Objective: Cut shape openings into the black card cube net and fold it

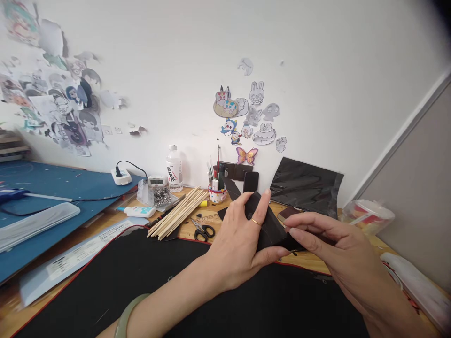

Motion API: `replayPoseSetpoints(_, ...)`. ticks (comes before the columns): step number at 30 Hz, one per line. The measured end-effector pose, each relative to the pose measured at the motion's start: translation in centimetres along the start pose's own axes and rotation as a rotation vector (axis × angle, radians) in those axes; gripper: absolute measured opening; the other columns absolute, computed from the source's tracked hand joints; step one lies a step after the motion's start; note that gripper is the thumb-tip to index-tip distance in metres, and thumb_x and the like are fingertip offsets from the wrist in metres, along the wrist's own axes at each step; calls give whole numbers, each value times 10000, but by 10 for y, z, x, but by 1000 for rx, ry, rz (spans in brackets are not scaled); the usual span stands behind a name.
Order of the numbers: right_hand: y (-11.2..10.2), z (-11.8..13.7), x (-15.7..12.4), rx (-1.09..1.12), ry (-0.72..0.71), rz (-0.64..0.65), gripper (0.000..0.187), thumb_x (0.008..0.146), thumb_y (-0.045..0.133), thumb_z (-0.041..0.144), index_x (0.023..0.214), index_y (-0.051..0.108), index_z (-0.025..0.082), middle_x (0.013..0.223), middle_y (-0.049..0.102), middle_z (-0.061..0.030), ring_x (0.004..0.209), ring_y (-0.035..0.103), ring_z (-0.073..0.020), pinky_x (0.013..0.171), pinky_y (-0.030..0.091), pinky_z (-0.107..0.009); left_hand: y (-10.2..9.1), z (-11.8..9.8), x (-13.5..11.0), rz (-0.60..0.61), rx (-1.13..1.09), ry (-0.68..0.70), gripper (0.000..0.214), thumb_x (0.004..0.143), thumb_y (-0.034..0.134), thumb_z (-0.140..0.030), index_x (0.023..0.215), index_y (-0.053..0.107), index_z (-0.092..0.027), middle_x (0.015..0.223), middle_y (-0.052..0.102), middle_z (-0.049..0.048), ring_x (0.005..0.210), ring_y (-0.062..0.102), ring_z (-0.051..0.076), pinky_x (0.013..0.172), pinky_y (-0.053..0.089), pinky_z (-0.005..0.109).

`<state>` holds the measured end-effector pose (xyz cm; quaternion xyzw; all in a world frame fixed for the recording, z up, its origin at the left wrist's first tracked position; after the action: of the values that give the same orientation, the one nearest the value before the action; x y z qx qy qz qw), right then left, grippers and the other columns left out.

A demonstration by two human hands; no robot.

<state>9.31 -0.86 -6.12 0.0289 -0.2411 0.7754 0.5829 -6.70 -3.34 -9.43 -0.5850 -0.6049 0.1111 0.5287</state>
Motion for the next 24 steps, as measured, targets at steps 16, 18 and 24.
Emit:
replayPoseSetpoints(16,4,2,0,71,94,97,211,668,658,378,786,676,204,735,657,-38,661,596,-145,553,500,-218,1,2,0,-20,22,103,821,788,369,-596,1380,-54,-215,1322,91,173,1266,126,307,989,250,483)
replayPoseSetpoints(18,3,2,1,83,99,97,203,672,656,368,792,674,205,747,657,-38,661,595,-142,558,499,-217,1,2,0,-31,19,108,822,787,370,-598,1379,-58,-221,1323,90,169,1264,130,304,990,250,483)
replayPoseSetpoints(24,3,2,-1,115,117,113,186,682,651,359,807,660,221,745,658,-19,677,594,-138,580,493,-216,1,4,0,-41,7,108,824,786,366,-602,1373,-88,-243,1323,83,163,1265,122,310,992,235,502)
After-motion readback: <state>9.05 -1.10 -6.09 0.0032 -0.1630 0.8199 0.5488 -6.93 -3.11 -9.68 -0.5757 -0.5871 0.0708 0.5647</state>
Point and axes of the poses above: each hand's wrist, its own x-axis towards the middle knuckle, its own y-axis out of the palm, z = x × y, the point moved 2 cm from there along x, towards the middle knuckle
